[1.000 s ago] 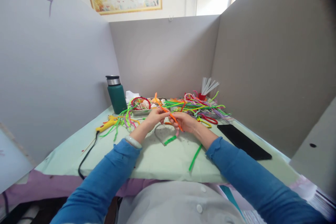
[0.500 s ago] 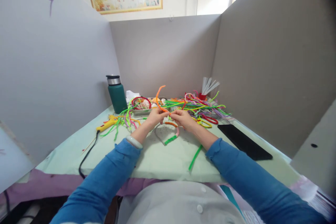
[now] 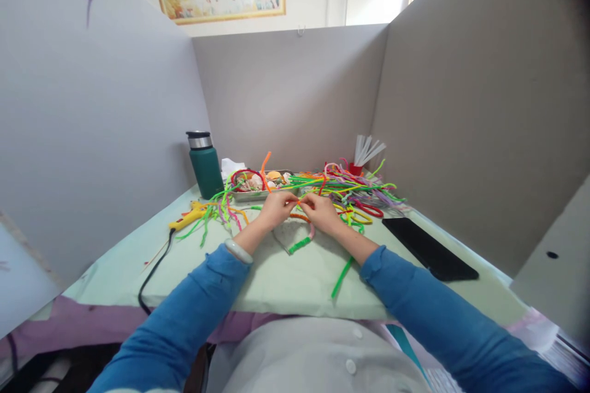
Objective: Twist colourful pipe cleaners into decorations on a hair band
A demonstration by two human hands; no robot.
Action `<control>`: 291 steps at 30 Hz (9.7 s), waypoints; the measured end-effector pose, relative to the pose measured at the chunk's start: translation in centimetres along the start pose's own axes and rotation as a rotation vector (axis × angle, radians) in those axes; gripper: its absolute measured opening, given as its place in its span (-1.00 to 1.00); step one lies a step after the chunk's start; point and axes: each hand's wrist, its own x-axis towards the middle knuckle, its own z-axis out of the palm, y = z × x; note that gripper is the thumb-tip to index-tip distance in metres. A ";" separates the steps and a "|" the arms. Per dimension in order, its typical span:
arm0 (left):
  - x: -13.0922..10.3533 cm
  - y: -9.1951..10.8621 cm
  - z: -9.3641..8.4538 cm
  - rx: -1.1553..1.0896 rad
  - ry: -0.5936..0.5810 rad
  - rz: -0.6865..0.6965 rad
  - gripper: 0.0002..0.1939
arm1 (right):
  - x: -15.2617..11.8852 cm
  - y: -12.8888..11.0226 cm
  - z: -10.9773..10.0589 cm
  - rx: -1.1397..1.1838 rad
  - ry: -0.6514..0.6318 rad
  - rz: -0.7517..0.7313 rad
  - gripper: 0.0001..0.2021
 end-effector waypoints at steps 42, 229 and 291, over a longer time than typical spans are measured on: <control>-0.1 0.4 -0.2 -0.015 -0.022 -0.063 -0.76 | -0.2 -1.2 -1.1 -0.071 0.113 -0.154 -0.87; -0.3 0.9 -0.7 -0.747 -0.147 -0.273 -0.75 | -0.4 -0.5 -1.1 -0.001 0.053 -0.216 -0.86; -0.4 0.7 -0.6 -0.932 -0.162 -0.380 -0.66 | 0.1 -0.6 -0.7 0.502 -0.112 0.123 -0.71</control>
